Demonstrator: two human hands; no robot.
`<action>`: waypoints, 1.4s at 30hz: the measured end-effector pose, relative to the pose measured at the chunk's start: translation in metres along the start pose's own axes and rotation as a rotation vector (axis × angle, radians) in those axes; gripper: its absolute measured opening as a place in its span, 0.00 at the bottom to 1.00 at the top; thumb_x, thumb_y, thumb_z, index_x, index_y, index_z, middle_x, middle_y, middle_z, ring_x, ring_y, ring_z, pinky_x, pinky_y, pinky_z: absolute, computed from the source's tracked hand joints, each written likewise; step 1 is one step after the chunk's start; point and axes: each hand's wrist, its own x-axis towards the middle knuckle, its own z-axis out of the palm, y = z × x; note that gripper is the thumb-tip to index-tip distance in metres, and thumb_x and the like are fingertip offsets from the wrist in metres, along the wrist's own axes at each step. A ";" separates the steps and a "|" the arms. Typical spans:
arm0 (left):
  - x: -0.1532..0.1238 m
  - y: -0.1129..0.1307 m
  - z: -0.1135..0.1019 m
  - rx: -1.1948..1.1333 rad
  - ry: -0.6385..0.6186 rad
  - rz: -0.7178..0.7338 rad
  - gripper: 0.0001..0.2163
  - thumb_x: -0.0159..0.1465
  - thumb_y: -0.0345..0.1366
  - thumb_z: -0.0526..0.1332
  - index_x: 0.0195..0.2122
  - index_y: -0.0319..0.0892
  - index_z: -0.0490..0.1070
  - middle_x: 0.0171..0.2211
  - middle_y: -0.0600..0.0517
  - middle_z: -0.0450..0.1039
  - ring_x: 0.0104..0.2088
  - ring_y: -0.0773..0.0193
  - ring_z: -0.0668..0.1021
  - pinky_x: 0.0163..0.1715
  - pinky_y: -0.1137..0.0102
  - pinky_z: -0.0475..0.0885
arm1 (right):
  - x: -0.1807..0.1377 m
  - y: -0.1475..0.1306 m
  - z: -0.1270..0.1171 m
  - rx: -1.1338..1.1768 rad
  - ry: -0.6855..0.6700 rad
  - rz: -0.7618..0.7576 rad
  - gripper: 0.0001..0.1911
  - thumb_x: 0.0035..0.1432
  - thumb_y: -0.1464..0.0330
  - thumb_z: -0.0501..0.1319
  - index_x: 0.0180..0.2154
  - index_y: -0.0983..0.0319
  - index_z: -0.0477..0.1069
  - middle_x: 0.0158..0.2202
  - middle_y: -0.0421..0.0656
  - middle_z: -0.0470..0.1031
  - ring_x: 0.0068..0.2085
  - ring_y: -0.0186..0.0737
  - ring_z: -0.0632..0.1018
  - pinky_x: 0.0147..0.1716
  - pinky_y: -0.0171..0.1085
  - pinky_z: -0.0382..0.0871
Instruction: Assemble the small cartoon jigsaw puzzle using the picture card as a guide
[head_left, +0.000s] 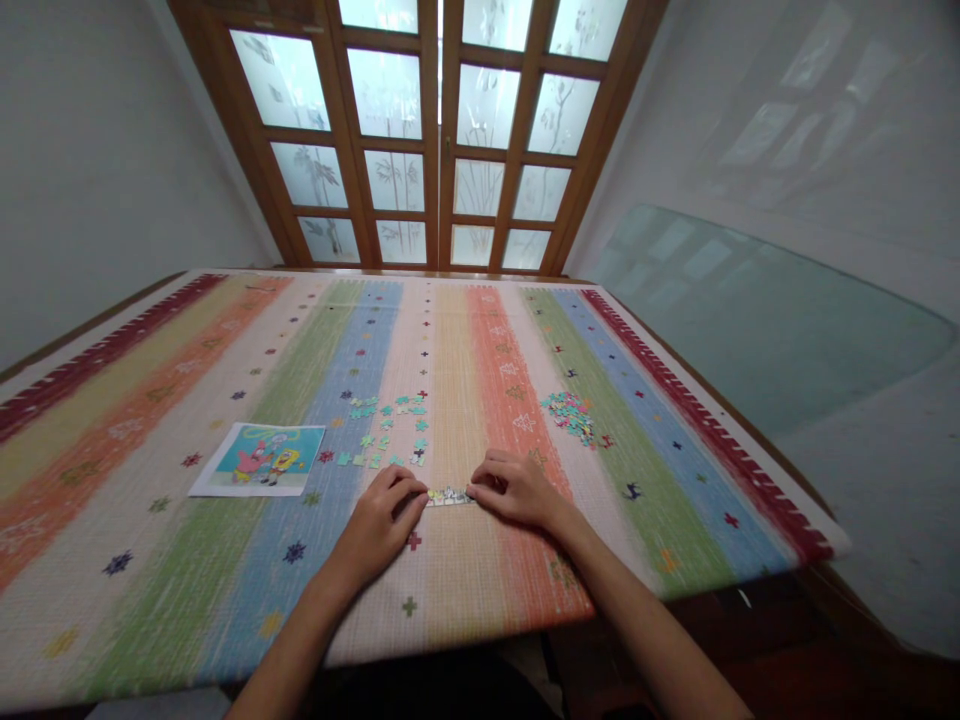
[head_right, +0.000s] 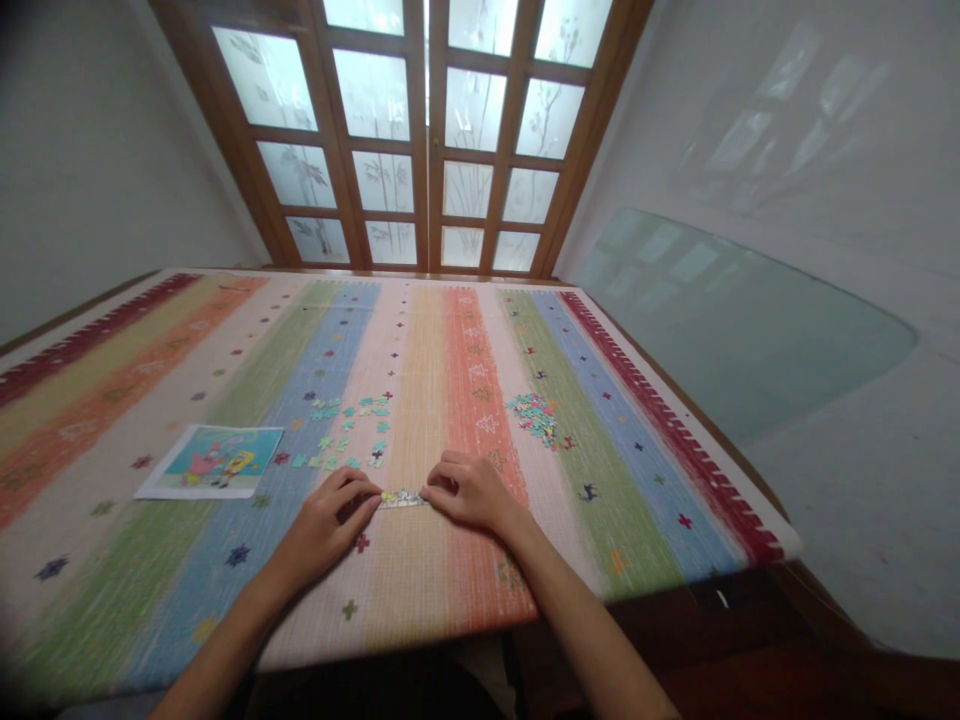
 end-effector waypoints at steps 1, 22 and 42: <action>0.000 0.000 0.000 -0.001 0.001 -0.001 0.08 0.70 0.36 0.59 0.37 0.44 0.78 0.38 0.48 0.73 0.41 0.58 0.77 0.46 0.63 0.75 | 0.000 -0.001 0.000 -0.004 -0.001 0.002 0.08 0.63 0.67 0.66 0.31 0.62 0.76 0.28 0.40 0.72 0.29 0.35 0.72 0.30 0.34 0.62; 0.000 0.003 0.001 -0.007 -0.002 -0.012 0.07 0.70 0.35 0.59 0.37 0.43 0.77 0.38 0.48 0.74 0.41 0.58 0.77 0.46 0.63 0.74 | 0.002 -0.003 -0.002 -0.040 -0.028 -0.003 0.07 0.64 0.68 0.63 0.32 0.62 0.74 0.29 0.41 0.73 0.30 0.36 0.73 0.31 0.35 0.63; -0.011 -0.047 -0.030 0.596 0.418 -0.103 0.11 0.67 0.37 0.57 0.43 0.42 0.78 0.40 0.42 0.70 0.45 0.43 0.72 0.49 0.49 0.70 | 0.003 0.000 0.003 -0.076 -0.021 0.043 0.16 0.71 0.65 0.57 0.30 0.61 0.73 0.30 0.43 0.75 0.32 0.38 0.75 0.33 0.36 0.63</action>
